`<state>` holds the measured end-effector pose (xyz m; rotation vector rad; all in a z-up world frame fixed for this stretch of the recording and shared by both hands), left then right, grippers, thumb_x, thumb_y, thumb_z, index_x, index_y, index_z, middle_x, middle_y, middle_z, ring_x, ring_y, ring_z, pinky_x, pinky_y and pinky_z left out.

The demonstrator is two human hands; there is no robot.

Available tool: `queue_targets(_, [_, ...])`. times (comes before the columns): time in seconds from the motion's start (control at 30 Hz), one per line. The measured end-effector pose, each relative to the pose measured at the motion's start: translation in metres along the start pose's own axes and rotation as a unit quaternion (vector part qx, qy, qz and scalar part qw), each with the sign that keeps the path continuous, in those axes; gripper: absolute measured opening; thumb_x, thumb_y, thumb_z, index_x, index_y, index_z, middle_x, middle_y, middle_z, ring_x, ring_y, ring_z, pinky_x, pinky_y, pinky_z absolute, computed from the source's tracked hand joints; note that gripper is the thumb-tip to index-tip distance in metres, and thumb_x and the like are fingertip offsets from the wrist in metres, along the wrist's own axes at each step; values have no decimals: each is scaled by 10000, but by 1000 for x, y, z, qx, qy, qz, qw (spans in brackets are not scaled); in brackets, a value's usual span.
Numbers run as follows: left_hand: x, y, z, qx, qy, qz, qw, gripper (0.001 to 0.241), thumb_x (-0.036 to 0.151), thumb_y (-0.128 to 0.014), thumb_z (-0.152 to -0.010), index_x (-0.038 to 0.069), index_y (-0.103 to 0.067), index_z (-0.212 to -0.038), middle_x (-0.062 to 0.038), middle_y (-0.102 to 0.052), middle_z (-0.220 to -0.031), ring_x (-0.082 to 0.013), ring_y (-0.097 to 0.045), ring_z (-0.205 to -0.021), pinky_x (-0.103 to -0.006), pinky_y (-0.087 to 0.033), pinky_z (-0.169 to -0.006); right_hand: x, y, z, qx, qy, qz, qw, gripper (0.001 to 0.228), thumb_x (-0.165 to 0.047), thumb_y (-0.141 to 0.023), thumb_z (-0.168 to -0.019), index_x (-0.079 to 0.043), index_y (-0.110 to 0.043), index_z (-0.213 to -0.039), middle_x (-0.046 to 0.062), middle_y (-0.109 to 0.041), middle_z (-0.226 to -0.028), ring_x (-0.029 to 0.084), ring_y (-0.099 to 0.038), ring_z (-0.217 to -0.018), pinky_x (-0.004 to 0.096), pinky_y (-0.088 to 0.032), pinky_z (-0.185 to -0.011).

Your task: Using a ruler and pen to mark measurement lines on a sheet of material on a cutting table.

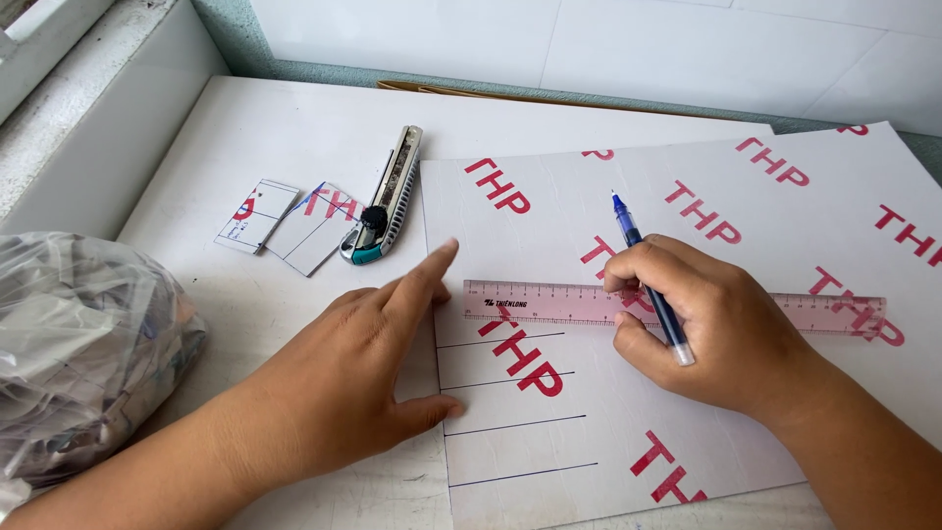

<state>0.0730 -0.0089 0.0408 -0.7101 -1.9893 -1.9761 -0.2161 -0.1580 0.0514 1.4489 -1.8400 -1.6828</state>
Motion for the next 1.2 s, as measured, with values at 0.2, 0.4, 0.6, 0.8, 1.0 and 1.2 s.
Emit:
queue_targets(0.2, [-8,1,-5,36,-50,1,998,1022,332,-943,-787,146,-401,-1634,-118,-474,-1551,-352,-686,-1136,-467,-514,-1008,-2,-12,-3,-38,6,-8,999,222,-155,-743,-844,-187,-703,-1060,-45,-661,-911,144,-584,-686,282,-505,-673])
queue_targets(0.4, [-15,-4,-7,50,-78,-29,995,591,334,-849,-863,72,-657,-1357,-126,-565,-1458,-353,-717,-1013,-461,-542,-962,-4,-21,-5,-58,21,-17,998,237,-197,-751,-903,-195,-726,-1138,-32,-649,-922,131,-611,-705,271,-529,-673])
queue_targets(0.6, [-19,-9,-10,75,-83,-26,993,354,235,-757,-944,44,-688,-1234,-130,-589,-1340,-341,-733,-873,-455,-575,-876,-8,-20,-12,-18,128,-8,992,300,-136,-752,-920,-111,-704,-1215,11,-715,-1118,191,-616,-983,319,-547,-954])
queue_targets(0.8, [-21,-11,-12,80,-69,-9,994,225,193,-702,-967,61,-707,-1150,-145,-566,-1386,-251,-724,-1157,-433,-593,-927,0,-20,-10,-21,86,-15,996,337,-207,-794,-918,-144,-727,-1243,26,-705,-1120,174,-687,-1046,305,-549,-993])
queue_targets(1.0, [-26,-10,-11,88,-7,0,996,454,285,-824,-885,68,-730,-1272,-176,-588,-1503,-297,-771,-1080,-429,-586,-953,4,-21,-10,-29,82,-15,996,321,-242,-805,-917,-148,-722,-1213,8,-716,-1033,180,-659,-972,314,-555,-918])
queue_targets(1.2, [-28,-12,-11,115,-13,-5,993,450,354,-847,-866,42,-768,-1181,-127,-701,-1365,-234,-557,-1479,-423,-557,-1053,8,-22,-9,-27,51,-53,997,361,-167,-799,-871,-129,-727,-1223,-1,-715,-1022,167,-655,-981,312,-534,-950])
Point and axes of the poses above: each hand's wrist, its own z-axis away from the middle knuckle, its own y-axis out of the back of the hand, x = y × z, the point moved 1 cm from there along -z, towards the middle knuckle
